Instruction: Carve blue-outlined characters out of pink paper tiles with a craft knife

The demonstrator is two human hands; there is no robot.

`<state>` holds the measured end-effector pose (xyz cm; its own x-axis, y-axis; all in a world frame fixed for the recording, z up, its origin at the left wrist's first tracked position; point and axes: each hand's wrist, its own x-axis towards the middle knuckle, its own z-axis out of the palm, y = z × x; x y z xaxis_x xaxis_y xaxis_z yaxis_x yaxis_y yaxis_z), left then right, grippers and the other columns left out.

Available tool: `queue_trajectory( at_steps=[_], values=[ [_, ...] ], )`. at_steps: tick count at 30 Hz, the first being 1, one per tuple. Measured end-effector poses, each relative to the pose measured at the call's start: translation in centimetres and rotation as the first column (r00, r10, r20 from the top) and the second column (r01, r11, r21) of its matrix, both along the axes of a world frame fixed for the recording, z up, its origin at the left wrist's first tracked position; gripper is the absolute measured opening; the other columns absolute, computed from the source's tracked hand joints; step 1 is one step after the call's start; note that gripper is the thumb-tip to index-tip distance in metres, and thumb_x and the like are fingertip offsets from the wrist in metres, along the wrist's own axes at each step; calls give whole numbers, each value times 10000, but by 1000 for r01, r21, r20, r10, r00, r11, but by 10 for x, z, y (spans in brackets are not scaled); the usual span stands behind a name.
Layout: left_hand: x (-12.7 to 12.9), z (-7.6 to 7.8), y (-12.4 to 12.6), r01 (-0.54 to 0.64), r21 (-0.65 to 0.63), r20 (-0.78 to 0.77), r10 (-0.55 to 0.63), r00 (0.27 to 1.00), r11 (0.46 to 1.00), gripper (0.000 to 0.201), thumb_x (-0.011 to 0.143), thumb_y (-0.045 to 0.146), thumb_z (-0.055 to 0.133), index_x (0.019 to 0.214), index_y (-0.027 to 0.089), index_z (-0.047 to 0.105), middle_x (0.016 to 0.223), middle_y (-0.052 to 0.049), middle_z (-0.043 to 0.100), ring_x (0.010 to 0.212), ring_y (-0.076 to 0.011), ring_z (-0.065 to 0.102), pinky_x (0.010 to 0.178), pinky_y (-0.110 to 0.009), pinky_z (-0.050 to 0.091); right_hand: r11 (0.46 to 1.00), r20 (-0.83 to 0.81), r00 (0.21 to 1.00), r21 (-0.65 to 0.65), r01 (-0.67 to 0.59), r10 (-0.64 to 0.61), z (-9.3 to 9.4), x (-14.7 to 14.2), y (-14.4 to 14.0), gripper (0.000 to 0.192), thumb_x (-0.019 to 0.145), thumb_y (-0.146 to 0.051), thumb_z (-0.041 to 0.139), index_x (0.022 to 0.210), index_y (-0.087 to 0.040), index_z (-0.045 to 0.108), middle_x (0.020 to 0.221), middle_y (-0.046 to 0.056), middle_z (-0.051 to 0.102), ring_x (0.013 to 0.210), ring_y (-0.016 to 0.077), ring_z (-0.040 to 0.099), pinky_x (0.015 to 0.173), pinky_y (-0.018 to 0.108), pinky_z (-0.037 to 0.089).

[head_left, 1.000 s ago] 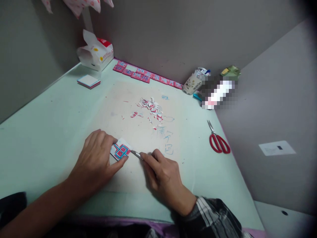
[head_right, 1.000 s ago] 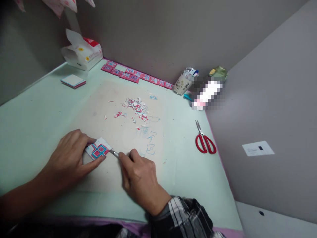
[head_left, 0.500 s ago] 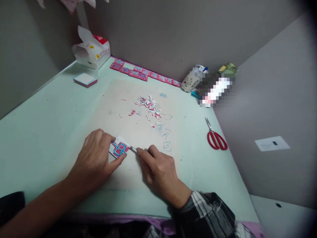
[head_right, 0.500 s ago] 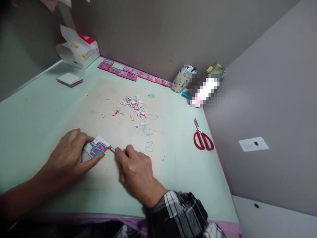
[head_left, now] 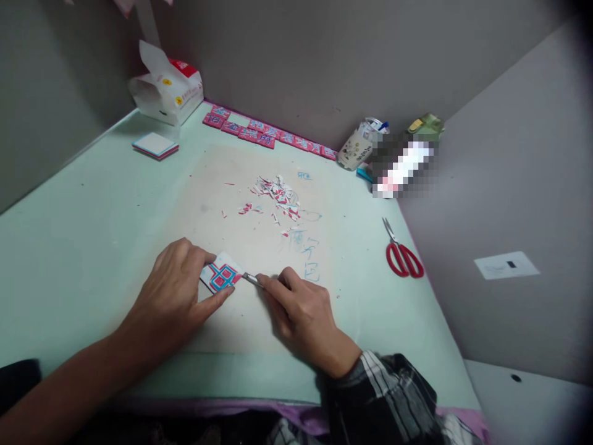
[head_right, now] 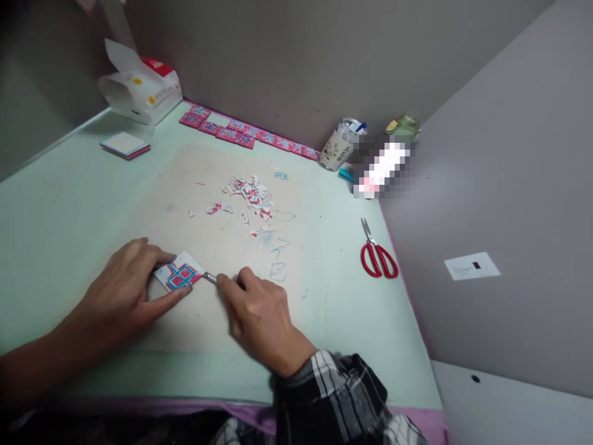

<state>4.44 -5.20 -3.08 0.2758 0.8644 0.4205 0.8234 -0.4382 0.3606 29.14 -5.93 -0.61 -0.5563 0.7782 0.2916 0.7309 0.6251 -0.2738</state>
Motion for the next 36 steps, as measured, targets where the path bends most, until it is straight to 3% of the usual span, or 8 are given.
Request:
queue_trajectory(
  at_steps=[6, 10, 19, 36],
  values=[
    [-2, -2, -1, 19, -25, 38, -18, 999, 1000, 217, 1002, 432, 560, 1076, 233, 515, 967, -67, 532, 958, -314, 562, 869, -448, 489, 1000, 11, 1000, 12, -8, 8, 0, 1, 1, 297, 1096, -197, 443, 1273, -184, 681, 890, 33, 631, 624, 141, 534, 551, 311, 323],
    [-6, -5, 0, 7, -116, 102, 5, 995, 993, 251, 974, 473, 598, 1080, 248, 559, 986, -70, 551, 961, -318, 571, 878, -463, 483, 998, -2, 998, 15, -58, 58, 2, 5, 8, 289, 1107, -221, 450, 1242, -189, 703, 871, 27, 623, 623, 138, 531, 550, 306, 319],
    [-23, -5, 11, 119, -267, 193, -68, 979, 956, 376, 959, 559, 621, 1215, 283, 620, 1139, -58, 621, 1138, -329, 614, 959, -453, 509, 995, -30, 994, -10, -102, 102, 4, 9, 16, 285, 1113, -241, 464, 1242, -190, 713, 875, 24, 634, 648, 134, 549, 562, 298, 332],
    [-30, -1, 21, 226, -282, 233, -162, 959, 933, 419, 967, 581, 641, 1300, 332, 685, 1156, -69, 689, 1095, -320, 640, 965, -472, 511, 993, -4, 993, 9, -115, 115, 4, 10, 13, 287, 1114, -217, 455, 1270, -192, 695, 866, 21, 610, 658, 138, 536, 562, 299, 322]
  ],
)
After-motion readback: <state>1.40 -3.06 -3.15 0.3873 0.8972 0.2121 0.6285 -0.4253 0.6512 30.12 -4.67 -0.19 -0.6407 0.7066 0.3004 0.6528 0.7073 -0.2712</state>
